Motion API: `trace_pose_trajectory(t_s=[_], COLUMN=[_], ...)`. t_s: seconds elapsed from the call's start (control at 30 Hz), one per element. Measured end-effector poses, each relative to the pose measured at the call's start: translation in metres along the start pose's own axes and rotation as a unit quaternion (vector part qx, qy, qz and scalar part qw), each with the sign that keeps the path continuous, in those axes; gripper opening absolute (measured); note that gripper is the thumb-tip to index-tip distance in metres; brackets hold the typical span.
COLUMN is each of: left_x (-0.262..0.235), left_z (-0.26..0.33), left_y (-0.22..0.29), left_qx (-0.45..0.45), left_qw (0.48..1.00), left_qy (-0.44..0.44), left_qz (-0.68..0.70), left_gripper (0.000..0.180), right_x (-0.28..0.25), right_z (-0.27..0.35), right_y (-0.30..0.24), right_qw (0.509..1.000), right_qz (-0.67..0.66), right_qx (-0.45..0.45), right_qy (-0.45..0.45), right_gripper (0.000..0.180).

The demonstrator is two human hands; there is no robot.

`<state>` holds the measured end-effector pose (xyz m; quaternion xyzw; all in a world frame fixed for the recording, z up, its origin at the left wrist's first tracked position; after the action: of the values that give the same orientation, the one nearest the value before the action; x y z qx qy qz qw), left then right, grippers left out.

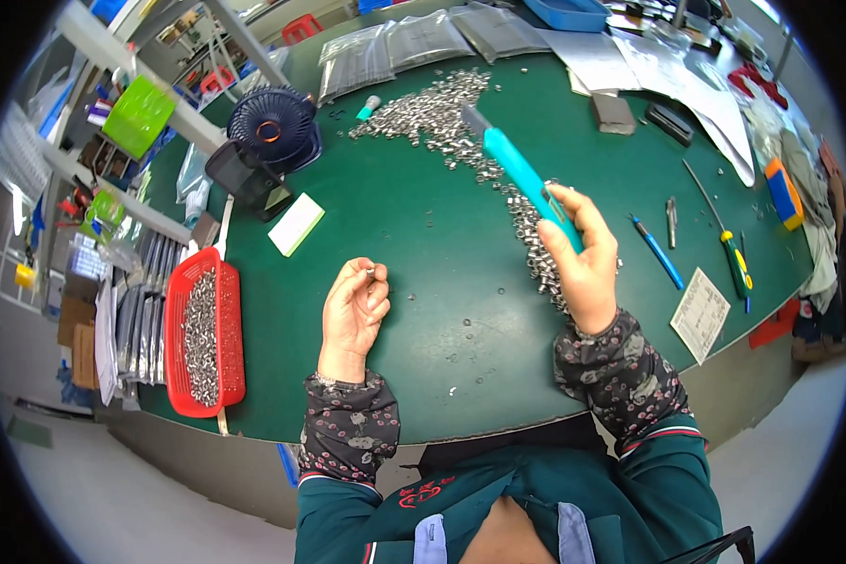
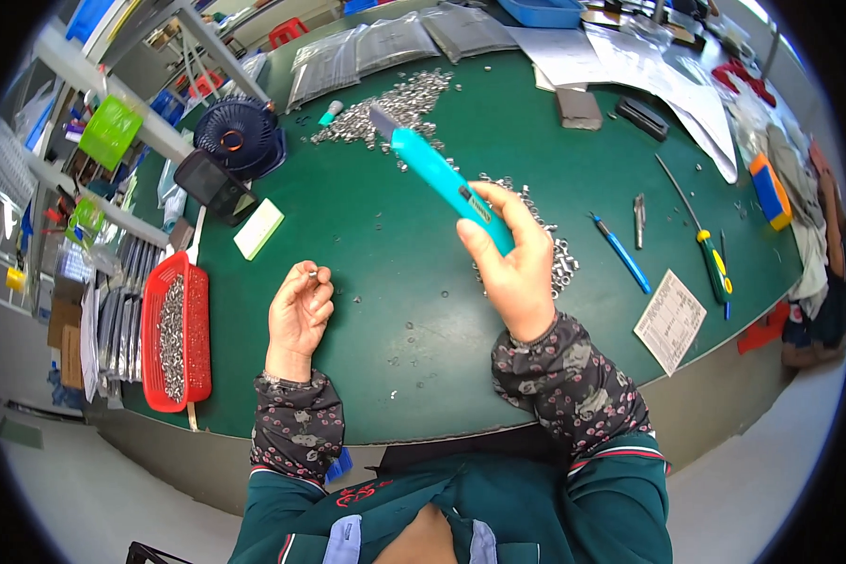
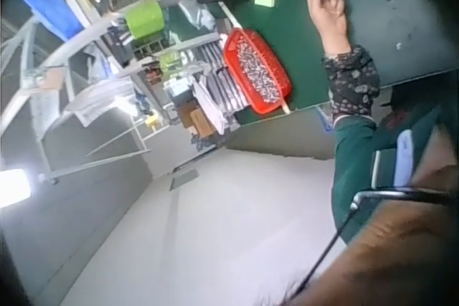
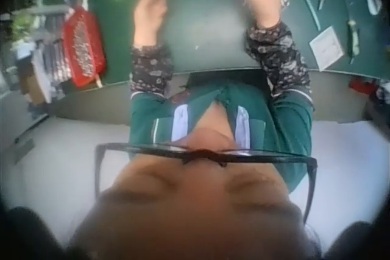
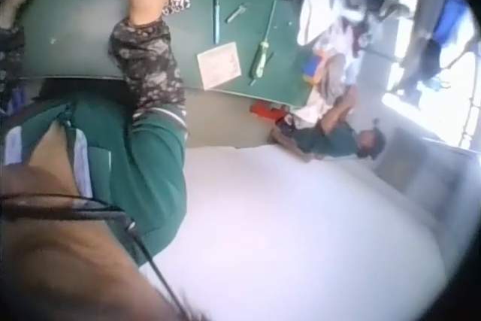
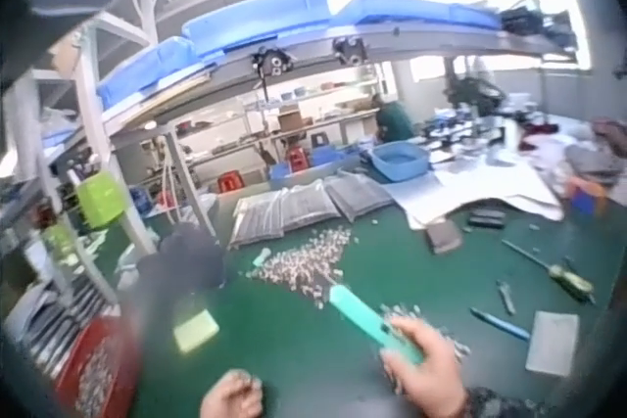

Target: Scraping small metal components using a utility knife at an assembly workbench.

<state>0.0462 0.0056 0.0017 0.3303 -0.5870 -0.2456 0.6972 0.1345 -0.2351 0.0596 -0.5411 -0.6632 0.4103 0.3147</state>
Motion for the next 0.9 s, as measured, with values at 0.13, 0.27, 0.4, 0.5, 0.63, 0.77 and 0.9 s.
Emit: trace_pose_trajectory(t_s=[0.13, 0.27, 0.4, 0.5, 0.63, 0.77, 0.9], left_x=[0.039, 0.088, 0.121, 0.125, 0.128, 0.127, 0.120], left_z=[-0.009, -0.021, -0.028, -0.029, -0.027, -0.029, -0.027], left_y=[-0.020, -0.047, -0.071, -0.082, -0.083, -0.080, -0.068], left_qx=[-0.090, -0.023, 0.076, 0.081, 0.128, 0.151, 0.118], left_qw=[0.993, 0.892, 0.731, 0.704, 0.653, 0.658, 0.715], left_qy=[-0.041, -0.102, -0.137, -0.140, -0.143, -0.151, -0.159], left_qz=[-0.060, -0.440, -0.664, -0.692, -0.732, -0.722, -0.670], left_gripper=[0.009, 0.009, 0.012, 0.013, 0.013, 0.012, 0.010], right_x=[-0.011, -0.010, -0.010, -0.009, -0.006, -0.005, -0.002], right_z=[-0.005, -0.005, -0.004, -0.004, -0.004, -0.006, -0.007], right_y=[0.005, 0.007, 0.006, 0.012, 0.017, 0.015, 0.016], right_qw=[0.994, 0.989, 0.989, 0.993, 0.992, 0.993, 0.994], right_qz=[-0.096, -0.126, -0.127, -0.096, -0.112, -0.100, -0.095], right_qx=[0.026, 0.045, 0.051, 0.046, 0.049, 0.043, 0.041], right_qy=[0.055, 0.062, 0.062, 0.056, 0.043, 0.042, 0.031], right_gripper=[0.030, 0.029, 0.029, 0.029, 0.029, 0.029, 0.028])
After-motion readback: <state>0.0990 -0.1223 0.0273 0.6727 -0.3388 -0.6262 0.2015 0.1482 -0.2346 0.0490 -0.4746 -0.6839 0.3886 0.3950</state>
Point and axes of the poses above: each hand's wrist, its own z-axis away from the middle knuckle, its own x-axis out of the palm, y = z × x, the point moved 4 cm from there along -z, towards the middle knuckle, and after that the axes turned 4 degrees about -y, right-handed, at the moved point
